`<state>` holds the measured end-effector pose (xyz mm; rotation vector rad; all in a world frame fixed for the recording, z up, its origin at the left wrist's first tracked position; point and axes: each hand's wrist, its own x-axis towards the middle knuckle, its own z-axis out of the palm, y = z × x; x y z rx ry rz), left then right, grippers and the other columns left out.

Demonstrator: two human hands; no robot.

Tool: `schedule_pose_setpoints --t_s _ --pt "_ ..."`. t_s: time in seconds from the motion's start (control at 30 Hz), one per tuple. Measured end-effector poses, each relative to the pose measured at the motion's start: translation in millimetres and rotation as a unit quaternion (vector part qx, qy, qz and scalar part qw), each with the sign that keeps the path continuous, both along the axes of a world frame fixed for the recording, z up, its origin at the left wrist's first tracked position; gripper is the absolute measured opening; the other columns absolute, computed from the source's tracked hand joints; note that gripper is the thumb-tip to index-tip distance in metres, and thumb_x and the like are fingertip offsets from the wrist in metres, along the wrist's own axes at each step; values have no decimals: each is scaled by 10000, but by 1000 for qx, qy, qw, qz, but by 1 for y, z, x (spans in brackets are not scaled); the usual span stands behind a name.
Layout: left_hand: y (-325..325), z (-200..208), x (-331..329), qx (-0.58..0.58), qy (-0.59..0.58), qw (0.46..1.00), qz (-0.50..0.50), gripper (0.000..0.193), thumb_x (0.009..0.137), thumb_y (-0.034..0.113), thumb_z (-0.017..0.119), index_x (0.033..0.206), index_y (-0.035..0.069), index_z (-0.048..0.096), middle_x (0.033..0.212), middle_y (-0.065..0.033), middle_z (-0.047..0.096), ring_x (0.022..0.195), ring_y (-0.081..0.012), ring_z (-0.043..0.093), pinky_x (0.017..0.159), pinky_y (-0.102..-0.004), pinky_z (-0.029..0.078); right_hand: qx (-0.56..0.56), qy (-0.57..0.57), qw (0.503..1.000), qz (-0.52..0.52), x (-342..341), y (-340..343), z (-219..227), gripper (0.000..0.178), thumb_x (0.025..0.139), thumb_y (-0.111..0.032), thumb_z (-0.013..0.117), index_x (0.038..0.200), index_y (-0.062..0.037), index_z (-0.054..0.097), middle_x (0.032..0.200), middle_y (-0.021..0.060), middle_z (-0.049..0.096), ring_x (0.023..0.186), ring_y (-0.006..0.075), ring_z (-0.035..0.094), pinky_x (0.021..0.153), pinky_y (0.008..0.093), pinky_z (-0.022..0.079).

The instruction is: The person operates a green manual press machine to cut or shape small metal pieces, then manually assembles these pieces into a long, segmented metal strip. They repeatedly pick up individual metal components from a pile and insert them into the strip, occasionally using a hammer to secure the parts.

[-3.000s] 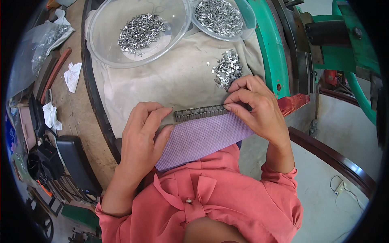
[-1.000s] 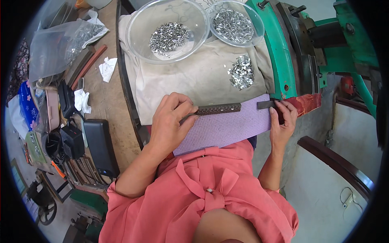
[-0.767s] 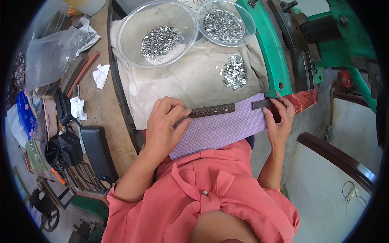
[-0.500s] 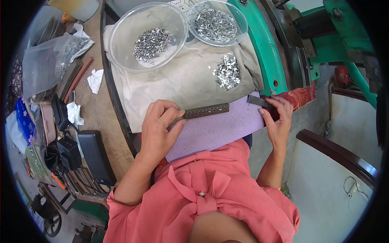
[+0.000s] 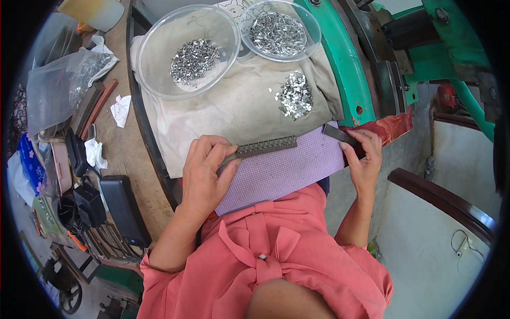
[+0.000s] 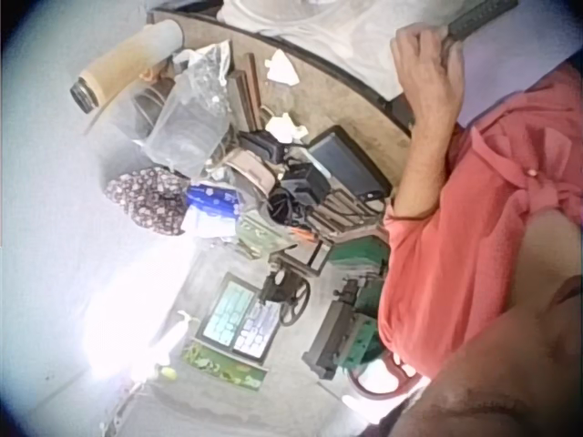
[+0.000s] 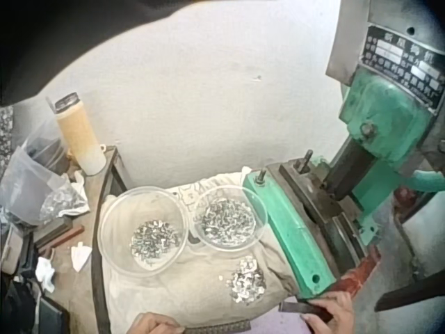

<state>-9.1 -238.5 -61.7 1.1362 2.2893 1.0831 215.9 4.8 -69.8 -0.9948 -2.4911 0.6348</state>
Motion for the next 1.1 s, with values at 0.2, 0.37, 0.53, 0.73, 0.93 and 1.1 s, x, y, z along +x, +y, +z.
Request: schedule_pose_setpoints --t_s 0.2,0.37,0.53,0.73,0.93,1.1 --pt "1 -2 0 25 18 1000 0 257 737 26 773 974 21 673 1013 -107 610 915 -304 570 775 -388 472 -23 -8 1000 18 2 6 6 317 767 -86 804 1073 -41 734 1031 90 645 981 258 576 853 356 459" --pt "1 -2 -1 27 17 999 -3 263 737 26 774 978 19 671 1016 -108 612 914 -304 569 775 -387 471 -12 -7 1000 20 3 6 8 301 765 -63 796 1059 -38 739 1004 89 637 947 255 573 825 353 462" --pt "0 0 -1 24 15 1000 -4 268 737 25 772 986 18 670 1016 -109 612 920 -305 571 780 -386 472 4 19 1000 13 -4 -8 15 299 735 -33 803 1030 -52 753 914 75 626 842 245 569 758 354 463" --pt "1 -1 -1 24 12 1000 -7 274 734 18 771 989 11 671 1019 -110 612 927 -305 572 790 -385 473 105 71 975 181 -37 -43 18 362 679 -38 813 1029 -123 774 880 27 602 805 225 546 712 344 453" --pt "-1 2 -2 11 -4 1000 -9 290 734 22 771 1008 10 678 1040 -119 616 964 -303 582 832 -374 470 126 48 965 226 -53 -52 7 433 679 -51 777 1086 -199 770 927 19 584 840 219 539 718 351 462" --pt "-2 3 -3 8 -9 1000 -13 302 732 28 773 1020 13 681 1052 -122 618 978 -301 587 847 -366 469 142 27 959 245 -60 -52 6 448 675 -58 766 1097 -206 765 935 17 575 848 214 542 711 344 461"
